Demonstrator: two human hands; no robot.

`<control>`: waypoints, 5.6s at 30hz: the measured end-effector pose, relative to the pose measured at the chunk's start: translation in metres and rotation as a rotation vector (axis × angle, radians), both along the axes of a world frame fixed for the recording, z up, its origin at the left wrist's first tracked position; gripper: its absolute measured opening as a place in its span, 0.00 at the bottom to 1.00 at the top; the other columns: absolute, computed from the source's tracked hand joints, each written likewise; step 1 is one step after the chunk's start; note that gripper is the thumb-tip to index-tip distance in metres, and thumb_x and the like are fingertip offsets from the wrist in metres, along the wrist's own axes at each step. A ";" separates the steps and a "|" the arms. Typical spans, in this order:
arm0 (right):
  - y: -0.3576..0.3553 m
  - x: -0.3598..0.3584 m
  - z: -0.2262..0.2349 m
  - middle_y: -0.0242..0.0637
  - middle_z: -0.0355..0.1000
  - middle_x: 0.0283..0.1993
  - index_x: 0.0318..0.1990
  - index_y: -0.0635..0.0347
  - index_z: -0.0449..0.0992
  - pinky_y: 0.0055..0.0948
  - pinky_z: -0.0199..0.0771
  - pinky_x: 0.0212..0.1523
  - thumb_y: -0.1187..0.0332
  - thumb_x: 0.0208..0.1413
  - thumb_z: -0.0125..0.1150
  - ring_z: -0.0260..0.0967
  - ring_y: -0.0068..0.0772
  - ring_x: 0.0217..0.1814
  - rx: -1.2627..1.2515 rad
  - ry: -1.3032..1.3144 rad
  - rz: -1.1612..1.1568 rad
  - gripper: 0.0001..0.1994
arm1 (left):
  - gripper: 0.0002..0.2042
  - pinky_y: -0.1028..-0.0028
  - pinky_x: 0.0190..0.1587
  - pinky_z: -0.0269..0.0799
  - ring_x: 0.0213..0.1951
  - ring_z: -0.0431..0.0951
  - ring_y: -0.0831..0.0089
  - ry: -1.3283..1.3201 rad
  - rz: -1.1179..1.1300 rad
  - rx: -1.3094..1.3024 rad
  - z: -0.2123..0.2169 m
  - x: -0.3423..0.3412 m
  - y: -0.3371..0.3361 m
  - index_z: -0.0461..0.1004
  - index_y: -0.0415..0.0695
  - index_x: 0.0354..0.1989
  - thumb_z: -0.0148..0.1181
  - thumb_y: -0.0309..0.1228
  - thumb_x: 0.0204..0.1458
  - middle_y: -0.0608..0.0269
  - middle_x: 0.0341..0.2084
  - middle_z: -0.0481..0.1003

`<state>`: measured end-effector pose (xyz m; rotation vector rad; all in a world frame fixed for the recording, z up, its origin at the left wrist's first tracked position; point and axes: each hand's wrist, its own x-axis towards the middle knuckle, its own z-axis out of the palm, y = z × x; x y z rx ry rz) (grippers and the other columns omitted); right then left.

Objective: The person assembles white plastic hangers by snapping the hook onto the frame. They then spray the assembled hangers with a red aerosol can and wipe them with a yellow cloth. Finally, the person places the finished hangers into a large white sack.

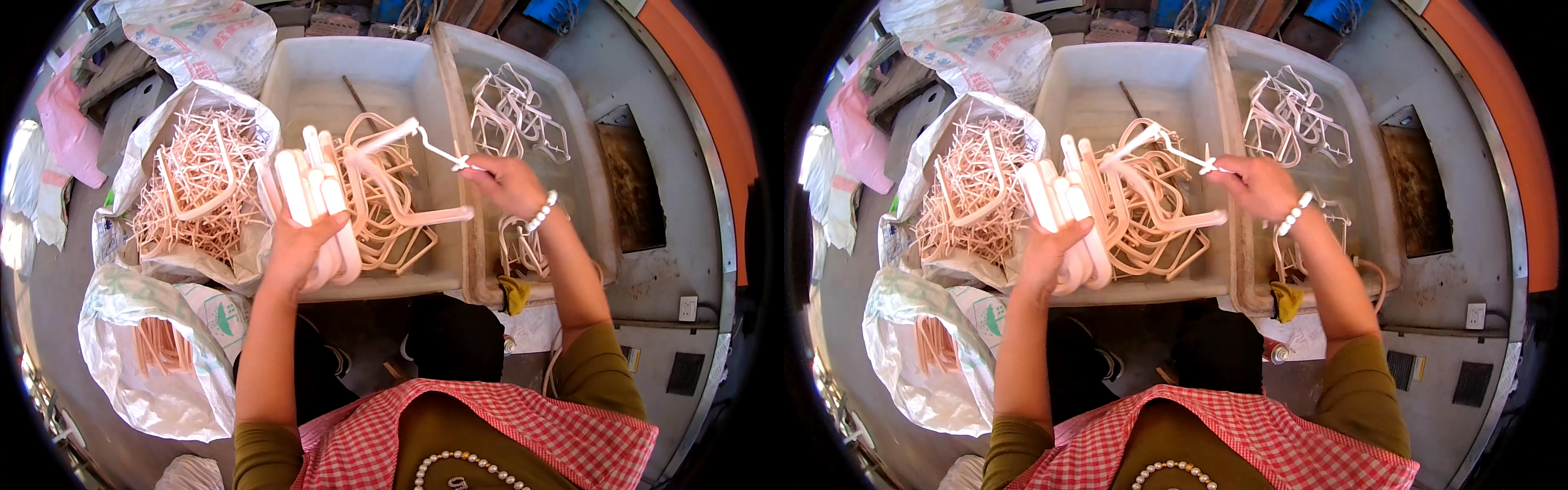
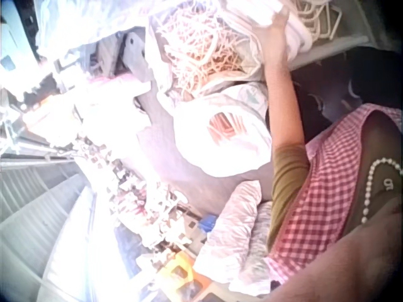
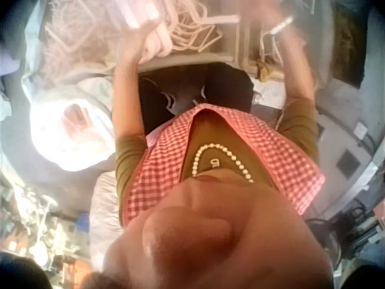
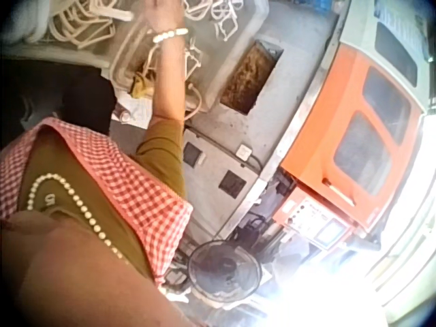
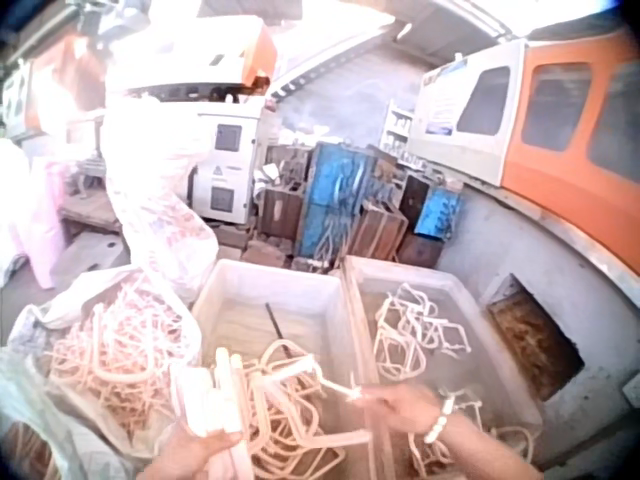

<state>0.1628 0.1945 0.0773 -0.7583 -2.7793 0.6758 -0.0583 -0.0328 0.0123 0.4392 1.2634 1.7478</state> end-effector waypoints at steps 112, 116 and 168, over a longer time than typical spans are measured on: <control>-0.124 -0.223 0.153 0.23 0.66 0.27 0.39 0.61 0.73 0.13 0.57 0.25 0.69 0.65 0.47 0.61 0.10 0.29 -0.270 1.480 0.129 0.08 | 0.31 0.66 0.48 0.71 0.47 0.74 0.58 0.158 -0.092 -0.070 -0.012 0.042 -0.004 0.60 0.34 0.54 0.68 0.28 0.41 0.46 0.45 0.71; -0.123 -0.331 0.135 0.42 0.75 0.36 0.42 0.62 0.75 0.35 0.70 0.41 0.57 0.56 0.57 0.72 0.43 0.36 0.418 1.014 0.520 0.17 | 0.31 0.66 0.47 0.72 0.45 0.75 0.56 0.039 -0.095 -0.053 -0.030 0.058 0.012 0.60 0.33 0.53 0.67 0.27 0.41 0.45 0.42 0.73; -0.071 -0.355 0.017 0.36 0.75 0.35 0.43 0.66 0.75 0.24 0.78 0.33 0.60 0.58 0.60 0.75 0.25 0.32 -0.939 0.212 0.329 0.16 | 0.32 0.65 0.48 0.71 0.43 0.75 0.58 0.258 -0.188 -0.214 -0.025 0.087 0.015 0.63 0.32 0.53 0.70 0.31 0.39 0.44 0.42 0.73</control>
